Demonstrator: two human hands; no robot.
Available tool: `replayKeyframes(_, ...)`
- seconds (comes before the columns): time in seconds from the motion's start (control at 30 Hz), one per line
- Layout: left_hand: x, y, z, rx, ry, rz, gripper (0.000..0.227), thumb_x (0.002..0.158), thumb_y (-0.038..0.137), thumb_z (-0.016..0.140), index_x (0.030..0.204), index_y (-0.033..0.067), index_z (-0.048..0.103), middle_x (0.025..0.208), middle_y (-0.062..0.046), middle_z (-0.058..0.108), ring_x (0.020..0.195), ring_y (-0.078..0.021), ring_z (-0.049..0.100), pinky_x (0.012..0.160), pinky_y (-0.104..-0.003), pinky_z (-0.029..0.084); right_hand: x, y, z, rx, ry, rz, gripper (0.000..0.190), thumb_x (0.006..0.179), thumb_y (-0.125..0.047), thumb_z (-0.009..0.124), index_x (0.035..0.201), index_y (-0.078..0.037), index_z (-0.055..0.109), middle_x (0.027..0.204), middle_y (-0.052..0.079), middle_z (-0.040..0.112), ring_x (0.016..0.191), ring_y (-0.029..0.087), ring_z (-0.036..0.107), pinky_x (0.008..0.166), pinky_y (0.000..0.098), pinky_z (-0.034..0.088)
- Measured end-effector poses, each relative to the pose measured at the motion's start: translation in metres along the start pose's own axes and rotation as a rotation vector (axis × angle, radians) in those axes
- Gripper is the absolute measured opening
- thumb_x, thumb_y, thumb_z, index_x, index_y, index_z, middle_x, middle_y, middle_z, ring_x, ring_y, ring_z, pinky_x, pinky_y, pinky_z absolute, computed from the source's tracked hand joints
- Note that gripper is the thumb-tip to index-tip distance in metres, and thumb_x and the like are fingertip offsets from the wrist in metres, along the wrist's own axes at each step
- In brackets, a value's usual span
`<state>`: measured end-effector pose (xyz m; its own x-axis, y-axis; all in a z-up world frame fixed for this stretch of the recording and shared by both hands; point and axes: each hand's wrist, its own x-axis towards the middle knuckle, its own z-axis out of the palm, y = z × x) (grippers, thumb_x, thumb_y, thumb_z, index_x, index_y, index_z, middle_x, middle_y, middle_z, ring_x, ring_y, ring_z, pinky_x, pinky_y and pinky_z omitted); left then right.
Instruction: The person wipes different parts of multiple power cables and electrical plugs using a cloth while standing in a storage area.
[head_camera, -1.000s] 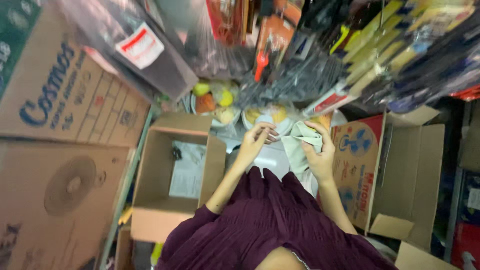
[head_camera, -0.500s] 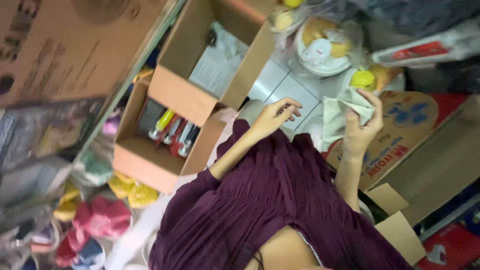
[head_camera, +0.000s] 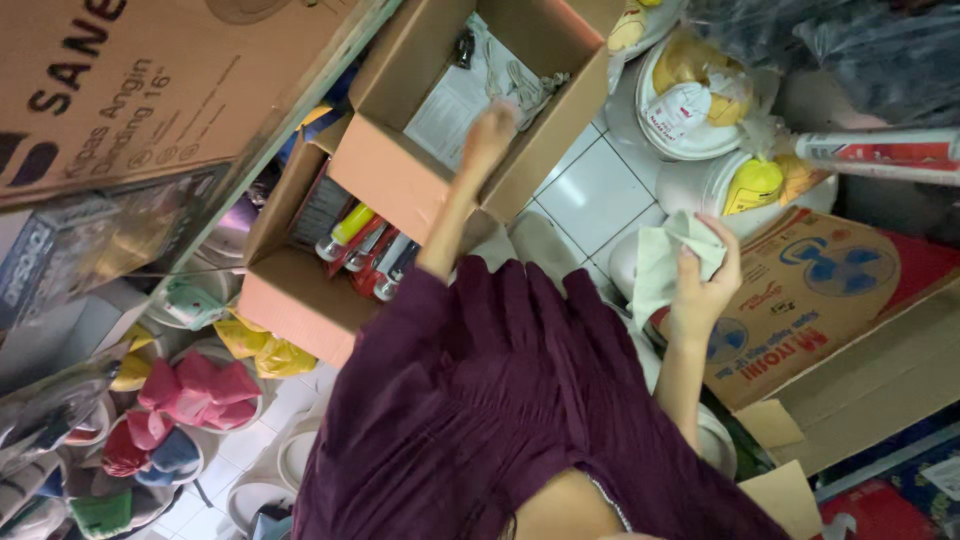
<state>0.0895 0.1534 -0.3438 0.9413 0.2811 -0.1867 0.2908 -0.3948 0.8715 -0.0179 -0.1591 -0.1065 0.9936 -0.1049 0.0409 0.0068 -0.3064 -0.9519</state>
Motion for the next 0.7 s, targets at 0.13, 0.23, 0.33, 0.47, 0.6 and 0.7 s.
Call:
replayKeyframes(0.13, 0.077, -0.061, -0.004, -0.019, 0.178, -0.248, 0.030, 0.093, 0.033, 0.058, 0.116, 0.0140, 0.065, 0.112, -0.017, 0.071, 0.102, -0.0361, 0.071, 0.086, -0.046, 0.056, -0.007, 0.015, 0.011, -0.085, -0.013, 0.119, 0.035, 0.096, -0.002, 0.064, 0.131, 0.003, 0.061, 0.124, 0.008, 0.065, 0.114, 0.016, 0.061, 0.105, 0.0303, 0.049)
replayKeyframes(0.23, 0.109, -0.102, 0.013, 0.202, 0.154, -0.519, 0.031, 0.091, 0.028, 0.059, 0.120, 0.0151, 0.061, 0.119, -0.020, 0.066, 0.108, -0.0396, 0.067, 0.090, -0.049, 0.053, -0.009, 0.040, 0.020, -0.151, -0.004, 0.213, 0.035, 0.096, -0.002, 0.063, 0.130, 0.002, 0.061, 0.124, 0.008, 0.066, 0.113, 0.016, 0.061, 0.104, 0.0301, 0.049)
replayKeyframes(0.33, 0.136, -0.138, 0.036, 0.243, 0.157, -0.584, 0.036, 0.089, 0.024, 0.061, 0.124, 0.0162, 0.056, 0.126, -0.023, 0.060, 0.114, -0.0431, 0.062, 0.093, -0.053, 0.050, -0.013, 0.070, 0.032, -0.155, 0.005, 0.330, 0.034, 0.097, -0.003, 0.062, 0.130, 0.001, 0.062, 0.122, 0.008, 0.067, 0.110, 0.015, 0.061, 0.101, 0.0291, 0.049)
replayKeyframes(0.47, 0.177, -0.185, 0.072, 0.186, 0.270, -0.344, 0.046, 0.089, 0.013, 0.064, 0.133, 0.0150, 0.051, 0.134, -0.024, 0.058, 0.126, -0.0445, 0.058, 0.106, -0.051, 0.049, -0.002, 0.114, 0.051, -0.221, -0.003, 0.385, 0.033, 0.097, -0.004, 0.062, 0.130, 0.000, 0.063, 0.121, 0.008, 0.068, 0.110, 0.014, 0.062, 0.100, 0.0282, 0.049)
replayKeyframes(0.6, 0.201, -0.233, 0.099, 0.432, 0.256, -0.109, 0.069, 0.068, 0.015, 0.075, 0.134, 0.0213, 0.055, 0.137, -0.031, 0.044, 0.130, -0.0519, 0.043, 0.098, -0.057, 0.045, 0.003, 0.150, 0.066, -0.192, 0.047, 0.471, 0.031, 0.100, -0.008, 0.064, 0.130, -0.001, 0.064, 0.117, 0.006, 0.068, 0.106, 0.012, 0.061, 0.096, 0.0264, 0.049)
replayKeyframes(0.7, 0.211, -0.254, 0.108, 0.512, 0.102, -0.273, 0.059, 0.077, 0.014, 0.073, 0.134, 0.0241, 0.060, 0.144, -0.027, 0.041, 0.133, -0.0500, 0.041, 0.097, -0.055, 0.046, 0.004, 0.164, 0.072, -0.182, 0.050, 0.494, 0.033, 0.099, -0.008, 0.065, 0.131, -0.001, 0.064, 0.116, 0.006, 0.067, 0.105, 0.012, 0.060, 0.095, 0.0261, 0.049)
